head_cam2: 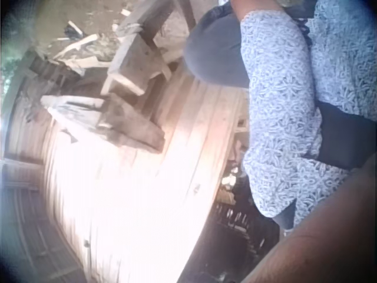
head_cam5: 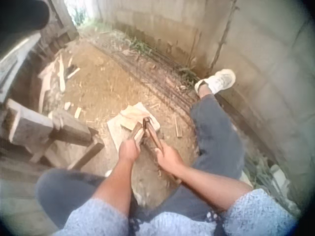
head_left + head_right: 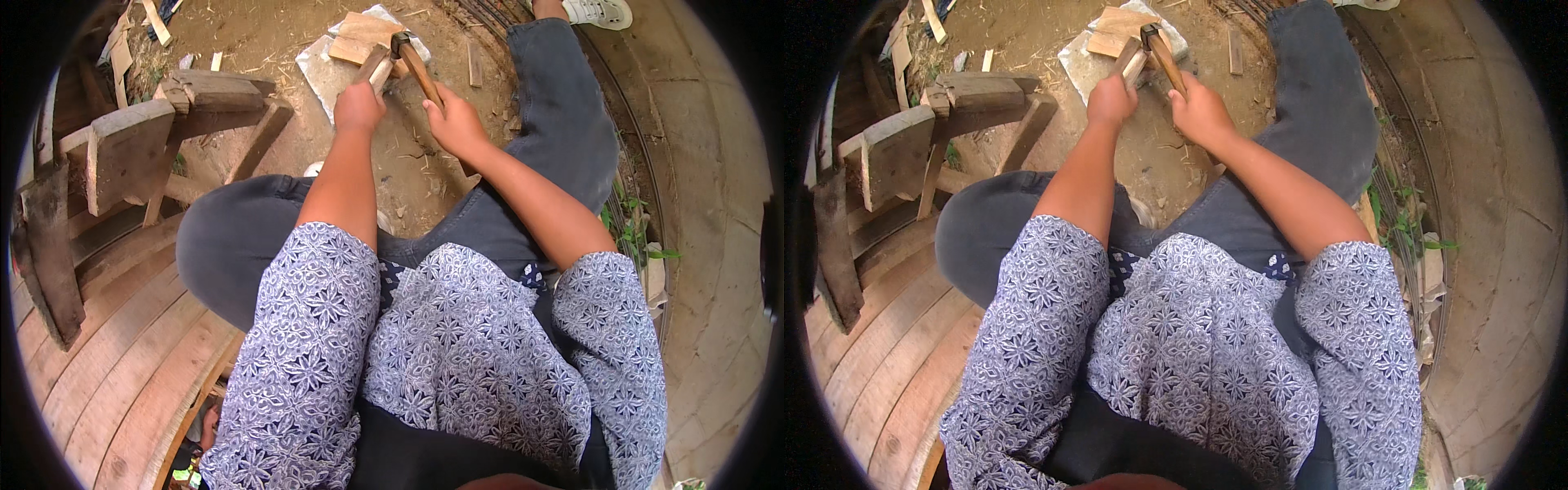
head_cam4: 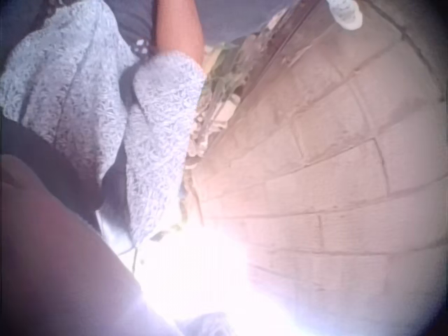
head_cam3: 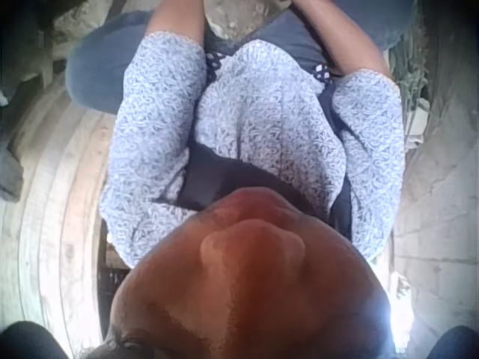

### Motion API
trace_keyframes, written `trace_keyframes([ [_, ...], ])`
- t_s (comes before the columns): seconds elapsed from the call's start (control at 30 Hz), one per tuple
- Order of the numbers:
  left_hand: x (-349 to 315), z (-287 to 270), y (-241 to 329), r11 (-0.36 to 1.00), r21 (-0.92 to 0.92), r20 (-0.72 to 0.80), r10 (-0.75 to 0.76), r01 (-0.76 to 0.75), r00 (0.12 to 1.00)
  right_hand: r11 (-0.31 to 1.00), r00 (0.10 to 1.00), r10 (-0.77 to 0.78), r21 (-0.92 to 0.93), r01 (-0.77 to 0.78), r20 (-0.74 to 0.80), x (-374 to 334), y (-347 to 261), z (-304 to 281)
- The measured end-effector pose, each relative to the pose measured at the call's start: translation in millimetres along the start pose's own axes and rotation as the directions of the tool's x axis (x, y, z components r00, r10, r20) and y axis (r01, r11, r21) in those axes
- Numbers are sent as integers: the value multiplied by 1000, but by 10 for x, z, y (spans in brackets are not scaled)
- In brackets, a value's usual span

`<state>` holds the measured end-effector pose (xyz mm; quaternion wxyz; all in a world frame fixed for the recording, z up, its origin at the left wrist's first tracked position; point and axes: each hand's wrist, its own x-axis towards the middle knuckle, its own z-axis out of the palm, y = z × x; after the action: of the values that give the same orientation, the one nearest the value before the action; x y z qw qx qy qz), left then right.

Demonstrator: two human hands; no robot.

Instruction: The person sits on the ground and uses a hammer to drive nails into small wooden pieces, assembling them into a small rectangular frame. The person repeatedly positions the wood and hammers nails to join the pieces.

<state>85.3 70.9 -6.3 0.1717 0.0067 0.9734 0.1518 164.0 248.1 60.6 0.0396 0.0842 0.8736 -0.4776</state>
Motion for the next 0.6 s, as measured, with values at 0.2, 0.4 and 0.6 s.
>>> trace_keyframes([
  [0.2,11,8,5,1000,-5,-25,11,-11,1000,999,999,45,23,-45,2,27,-10,60],
  [0.4,-77,-46,31,1000,7,-27,-27,28,999,992,996,16,122,-5,-89,-78,-250,67],
  [0.6,-51,-86,36,1000,2,-33,-20,20,999,999,1000,11,53,-11,17,-85,-183,92],
])
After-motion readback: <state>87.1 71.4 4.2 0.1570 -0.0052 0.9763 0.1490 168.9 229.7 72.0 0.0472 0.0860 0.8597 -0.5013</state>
